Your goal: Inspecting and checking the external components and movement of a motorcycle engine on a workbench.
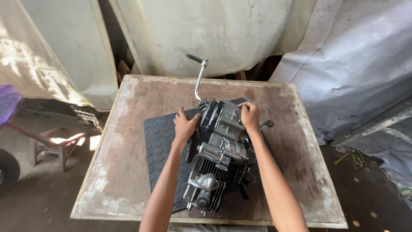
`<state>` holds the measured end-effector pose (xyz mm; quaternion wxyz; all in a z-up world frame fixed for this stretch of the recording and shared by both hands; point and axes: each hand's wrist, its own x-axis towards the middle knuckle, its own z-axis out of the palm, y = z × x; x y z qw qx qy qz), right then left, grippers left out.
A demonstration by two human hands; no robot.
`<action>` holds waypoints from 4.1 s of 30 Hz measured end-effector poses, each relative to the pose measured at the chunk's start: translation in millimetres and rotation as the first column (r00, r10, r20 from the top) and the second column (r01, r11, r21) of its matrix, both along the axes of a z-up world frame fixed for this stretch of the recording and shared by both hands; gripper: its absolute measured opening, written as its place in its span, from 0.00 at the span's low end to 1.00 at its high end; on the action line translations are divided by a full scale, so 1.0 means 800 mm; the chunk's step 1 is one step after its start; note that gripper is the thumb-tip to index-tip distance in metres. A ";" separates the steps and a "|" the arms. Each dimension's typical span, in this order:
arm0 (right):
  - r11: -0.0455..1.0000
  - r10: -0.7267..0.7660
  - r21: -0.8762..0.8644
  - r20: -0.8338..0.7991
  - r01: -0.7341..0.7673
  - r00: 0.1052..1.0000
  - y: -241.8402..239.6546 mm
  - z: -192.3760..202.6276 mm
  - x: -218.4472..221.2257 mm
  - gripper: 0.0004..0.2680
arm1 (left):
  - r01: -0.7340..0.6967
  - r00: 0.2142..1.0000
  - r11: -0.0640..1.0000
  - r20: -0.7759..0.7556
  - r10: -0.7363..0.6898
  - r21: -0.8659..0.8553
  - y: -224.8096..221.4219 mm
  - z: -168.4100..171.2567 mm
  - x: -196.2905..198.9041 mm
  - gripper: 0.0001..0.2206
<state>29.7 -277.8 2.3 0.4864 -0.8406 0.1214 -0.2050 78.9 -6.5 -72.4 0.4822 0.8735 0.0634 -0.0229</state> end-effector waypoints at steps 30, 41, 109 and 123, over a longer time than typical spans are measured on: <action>0.999 -0.031 0.027 -0.048 0.033 0.998 -0.008 -0.012 0.011 0.11 | -0.183 0.981 0.968 -0.088 0.170 -0.171 -0.010 0.059 -0.005 0.42; 0.990 -0.017 0.140 -0.054 0.024 0.998 -0.003 -0.009 0.001 0.12 | 0.019 0.916 0.916 0.375 0.145 -0.400 0.003 0.217 -0.024 0.26; 0.807 0.154 -0.540 -0.197 -0.238 0.968 0.068 0.060 -0.093 0.22 | -0.022 0.910 1.000 0.415 0.015 0.013 -0.051 0.111 -0.057 0.12; 0.867 0.016 -0.459 -0.366 -0.195 0.930 0.008 0.016 0.052 0.21 | 0.096 0.886 0.969 0.424 -0.188 0.229 -0.040 0.123 -0.086 0.08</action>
